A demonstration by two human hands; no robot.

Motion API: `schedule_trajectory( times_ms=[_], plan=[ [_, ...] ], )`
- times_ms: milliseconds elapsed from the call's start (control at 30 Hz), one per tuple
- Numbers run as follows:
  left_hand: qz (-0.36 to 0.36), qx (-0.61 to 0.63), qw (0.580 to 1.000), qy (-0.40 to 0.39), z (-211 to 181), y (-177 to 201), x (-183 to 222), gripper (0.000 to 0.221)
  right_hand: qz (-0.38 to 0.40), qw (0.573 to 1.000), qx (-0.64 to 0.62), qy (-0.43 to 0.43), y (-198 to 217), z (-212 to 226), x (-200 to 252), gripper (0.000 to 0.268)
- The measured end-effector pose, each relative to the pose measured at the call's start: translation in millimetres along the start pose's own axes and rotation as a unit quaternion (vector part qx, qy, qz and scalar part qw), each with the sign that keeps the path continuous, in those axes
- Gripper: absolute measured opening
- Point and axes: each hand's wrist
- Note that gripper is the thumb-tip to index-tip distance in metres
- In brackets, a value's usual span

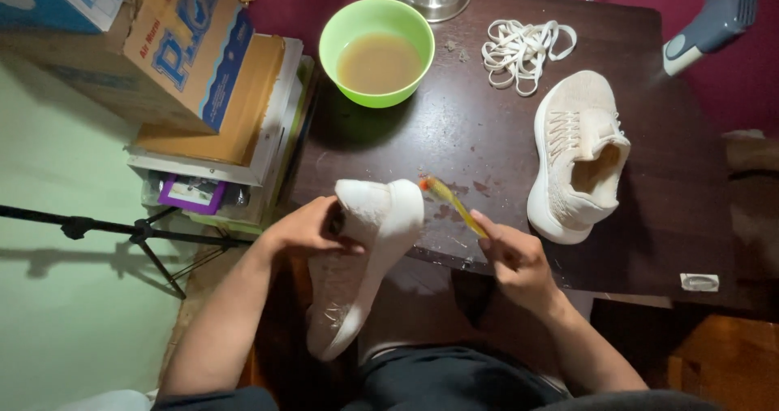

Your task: Cleaning the soles and sides of white sneakers using a toothbrush and cleaning solution

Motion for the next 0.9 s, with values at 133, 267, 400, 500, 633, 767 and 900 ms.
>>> schedule_trajectory(
  times_ms=[133,267,400,500,633,767,900],
  plan=[
    [-0.076,0.396,0.915,-0.031,184.5,-19.8,18.2,0.092,0.034,0.995,-0.063,-0.067,-6.7,5.3,3.5,0.048],
    [-0.027,0.445,0.892,-0.072,157.8,-21.1,4.1,0.081,0.061,0.981,-0.139,-0.122,-26.8,16.5,6.9,0.056],
    [0.058,0.506,0.854,-0.112,126.3,-37.4,-27.0,0.070,0.063,0.989,-0.134,-0.014,-43.5,77.8,2.2,0.060],
    [0.126,0.552,0.815,-0.125,116.1,-26.7,-2.7,0.066,-0.018,0.992,-0.030,0.119,-84.9,39.5,9.0,0.047],
    [0.195,0.605,0.755,-0.163,106.2,-20.5,-7.7,0.064,-0.045,0.984,-0.025,0.168,-102.4,57.7,-14.9,0.049],
    [0.256,0.678,0.651,-0.224,98.2,-28.5,-18.1,0.067,-0.016,0.980,-0.030,0.196,-121.2,69.3,-22.2,0.060],
    [0.255,0.676,0.643,-0.254,75.2,-27.7,-14.4,0.093,0.147,0.964,-0.031,0.218,-122.4,97.6,14.6,0.055]
  ],
)
Point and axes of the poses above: each hand's wrist, its own x-axis away from the middle knuckle, its own y-axis out of the back of the hand, z = x × y, and after that the axes turned 7 degrees about -y, right-handed
